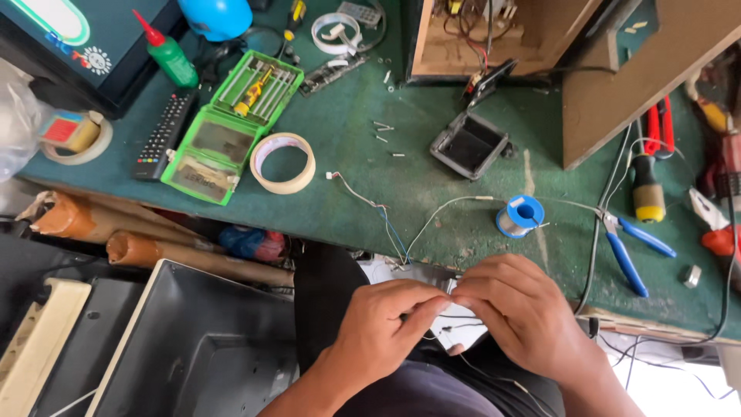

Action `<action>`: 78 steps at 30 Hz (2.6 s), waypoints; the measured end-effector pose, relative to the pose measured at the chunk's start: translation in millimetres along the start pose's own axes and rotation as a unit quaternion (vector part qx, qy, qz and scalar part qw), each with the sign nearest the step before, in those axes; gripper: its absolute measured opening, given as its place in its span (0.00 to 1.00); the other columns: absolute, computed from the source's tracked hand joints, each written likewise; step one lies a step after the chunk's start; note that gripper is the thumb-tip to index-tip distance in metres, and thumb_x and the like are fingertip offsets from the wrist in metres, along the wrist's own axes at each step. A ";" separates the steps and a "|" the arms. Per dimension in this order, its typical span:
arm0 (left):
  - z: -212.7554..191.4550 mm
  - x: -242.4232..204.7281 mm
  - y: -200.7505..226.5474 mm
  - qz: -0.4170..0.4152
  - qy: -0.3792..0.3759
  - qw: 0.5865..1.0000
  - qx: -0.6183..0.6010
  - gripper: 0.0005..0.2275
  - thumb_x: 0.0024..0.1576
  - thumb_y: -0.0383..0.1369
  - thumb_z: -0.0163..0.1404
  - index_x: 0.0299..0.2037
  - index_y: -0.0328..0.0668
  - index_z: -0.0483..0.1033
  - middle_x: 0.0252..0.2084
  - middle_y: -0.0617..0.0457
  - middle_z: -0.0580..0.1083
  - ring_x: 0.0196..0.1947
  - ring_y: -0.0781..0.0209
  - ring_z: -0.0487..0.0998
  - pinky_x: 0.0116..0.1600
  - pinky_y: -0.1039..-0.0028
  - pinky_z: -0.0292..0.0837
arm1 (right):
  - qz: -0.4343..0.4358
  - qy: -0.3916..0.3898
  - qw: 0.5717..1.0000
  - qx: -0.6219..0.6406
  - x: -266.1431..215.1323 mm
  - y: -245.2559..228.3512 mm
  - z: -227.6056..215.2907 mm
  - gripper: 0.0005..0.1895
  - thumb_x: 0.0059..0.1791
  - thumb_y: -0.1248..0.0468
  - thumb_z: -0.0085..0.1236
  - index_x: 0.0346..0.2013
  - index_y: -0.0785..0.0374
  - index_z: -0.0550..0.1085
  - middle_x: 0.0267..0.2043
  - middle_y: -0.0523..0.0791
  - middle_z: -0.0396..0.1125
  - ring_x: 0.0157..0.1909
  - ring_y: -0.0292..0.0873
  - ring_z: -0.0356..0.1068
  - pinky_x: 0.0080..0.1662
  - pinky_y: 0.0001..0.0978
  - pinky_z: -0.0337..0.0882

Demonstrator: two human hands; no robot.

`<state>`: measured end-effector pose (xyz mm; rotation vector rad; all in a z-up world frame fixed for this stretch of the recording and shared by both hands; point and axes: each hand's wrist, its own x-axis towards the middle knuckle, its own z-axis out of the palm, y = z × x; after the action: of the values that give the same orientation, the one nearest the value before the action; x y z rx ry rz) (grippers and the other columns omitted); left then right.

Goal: The person strips the ends of two wires using wire cutters, then solders them together using a soldering iron and solder wire. Afterward, they wrap the soldered connection with electrical tape to insulate it.

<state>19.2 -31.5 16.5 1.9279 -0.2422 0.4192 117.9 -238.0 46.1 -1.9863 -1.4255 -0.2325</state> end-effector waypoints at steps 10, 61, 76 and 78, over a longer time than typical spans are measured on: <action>-25.3 2.7 -11.6 0.109 0.119 0.979 0.122 0.04 0.59 0.27 0.64 0.40 0.43 0.82 0.38 0.55 0.84 0.34 0.61 0.85 0.43 0.73 0.80 | 0.221 -0.074 0.958 0.164 40.9 8.9 32.1 0.13 0.56 0.56 0.55 0.31 0.57 0.78 0.32 0.40 0.74 0.35 0.39 0.72 0.42 0.33 0.69; 8.0 257.8 -56.8 -0.137 0.036 0.986 -0.089 0.09 0.56 0.34 0.64 0.46 0.46 0.86 0.36 0.59 0.83 0.30 0.71 0.77 0.43 0.77 0.75 | 0.075 0.262 0.955 -0.116 114.9 163.4 -49.5 0.03 0.52 0.65 0.64 0.39 0.60 0.80 0.41 0.45 0.77 0.40 0.43 0.78 0.46 0.34 0.77; 28.6 261.7 -91.3 -0.231 0.047 0.854 -0.463 0.07 0.57 0.20 0.63 0.43 0.28 0.81 0.31 0.45 0.74 0.20 0.66 0.60 0.24 0.76 0.49 | 0.272 0.334 0.871 0.234 108.3 193.3 -13.5 0.07 0.48 0.66 0.72 0.39 0.65 0.84 0.36 0.44 0.82 0.38 0.33 0.77 0.44 0.25 0.76; 28.2 265.1 -89.5 -0.241 0.049 0.847 -0.470 0.07 0.56 0.19 0.63 0.44 0.28 0.82 0.33 0.38 0.79 0.23 0.66 0.66 0.23 0.78 0.49 | 0.246 0.320 0.870 0.282 110.6 194.4 -15.2 0.07 0.50 0.66 0.67 0.40 0.67 0.82 0.29 0.46 0.77 0.34 0.37 0.76 0.40 0.28 0.74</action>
<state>299.3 -16.0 36.4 0.9300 0.1111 0.0214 337.7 -196.0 32.6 -1.4985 -0.4591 -0.1875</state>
